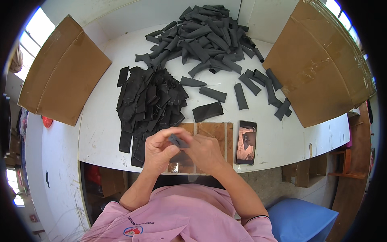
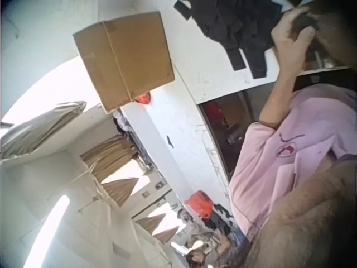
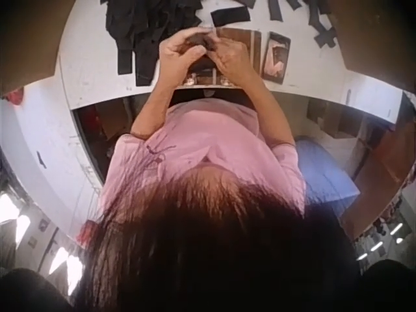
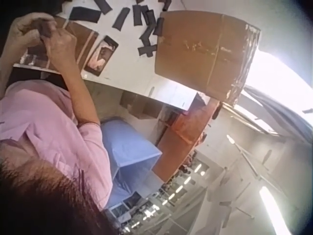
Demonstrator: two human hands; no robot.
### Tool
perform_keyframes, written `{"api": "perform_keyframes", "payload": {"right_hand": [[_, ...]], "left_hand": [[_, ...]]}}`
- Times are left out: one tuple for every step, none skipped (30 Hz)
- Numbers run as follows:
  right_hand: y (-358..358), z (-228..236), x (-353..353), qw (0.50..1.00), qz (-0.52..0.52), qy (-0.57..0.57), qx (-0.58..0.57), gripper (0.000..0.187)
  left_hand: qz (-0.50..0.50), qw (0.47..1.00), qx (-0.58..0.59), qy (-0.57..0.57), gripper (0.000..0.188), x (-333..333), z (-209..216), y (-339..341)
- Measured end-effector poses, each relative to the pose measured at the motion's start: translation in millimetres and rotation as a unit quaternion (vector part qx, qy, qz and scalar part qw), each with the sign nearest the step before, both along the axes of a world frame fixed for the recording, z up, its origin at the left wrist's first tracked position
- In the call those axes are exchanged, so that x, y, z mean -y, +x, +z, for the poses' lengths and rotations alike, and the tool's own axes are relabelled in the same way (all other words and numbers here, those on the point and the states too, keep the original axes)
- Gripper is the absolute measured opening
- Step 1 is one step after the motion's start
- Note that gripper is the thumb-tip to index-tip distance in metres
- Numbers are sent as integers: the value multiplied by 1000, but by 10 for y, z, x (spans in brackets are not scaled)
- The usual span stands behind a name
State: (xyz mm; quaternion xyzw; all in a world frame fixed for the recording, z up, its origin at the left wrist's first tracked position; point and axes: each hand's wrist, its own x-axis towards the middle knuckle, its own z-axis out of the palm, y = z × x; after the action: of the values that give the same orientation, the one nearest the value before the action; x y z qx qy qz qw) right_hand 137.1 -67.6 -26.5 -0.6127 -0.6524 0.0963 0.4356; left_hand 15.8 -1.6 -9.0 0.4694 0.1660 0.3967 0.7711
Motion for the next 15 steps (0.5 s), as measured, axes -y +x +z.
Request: {"api": "perform_keyframes", "payload": {"right_hand": [[17,21,10,1000,2,-1,-2,11],[45,37,22,999,26,31,-15,10],[51,40,26,996,50,62,-27,8],[43,-75,45,997,46,60,-27,8],[40,-272,36,996,52,54,-51,8],[57,-393,53,994,59,47,-75,9],[47,-391,48,994,60,48,-76,9],[38,-383,45,997,46,31,-49,8],[29,-371,45,999,31,14,-22,9],[36,-344,57,999,37,5,-15,10],[48,-287,44,999,37,5,-15,10],[67,-205,23,999,37,3,-17,11],[63,-139,28,999,36,1,-20,13],[46,-108,34,999,34,1,-21,13],[24,-85,33,1000,23,-12,-10,14]], "left_hand": [[-20,999,-15,36,19,-19,44,10],[-39,996,-30,72,17,-29,77,9],[-38,996,-32,71,17,-31,104,-8],[-38,982,-127,132,15,-14,136,-4],[-39,956,-217,194,14,-17,157,22],[-17,939,-221,262,12,-23,-17,39],[-16,939,-222,262,12,-32,-12,35],[-7,944,-219,248,12,-41,-6,34],[2,948,-215,234,12,-47,0,32],[11,944,-222,243,10,-22,19,29],[11,944,-222,243,10,10,77,37],[28,959,-190,208,9,45,154,50],[44,971,-159,172,8,76,199,44],[43,965,-143,215,12,57,162,10],[42,965,-144,216,12,40,123,-13]]}}
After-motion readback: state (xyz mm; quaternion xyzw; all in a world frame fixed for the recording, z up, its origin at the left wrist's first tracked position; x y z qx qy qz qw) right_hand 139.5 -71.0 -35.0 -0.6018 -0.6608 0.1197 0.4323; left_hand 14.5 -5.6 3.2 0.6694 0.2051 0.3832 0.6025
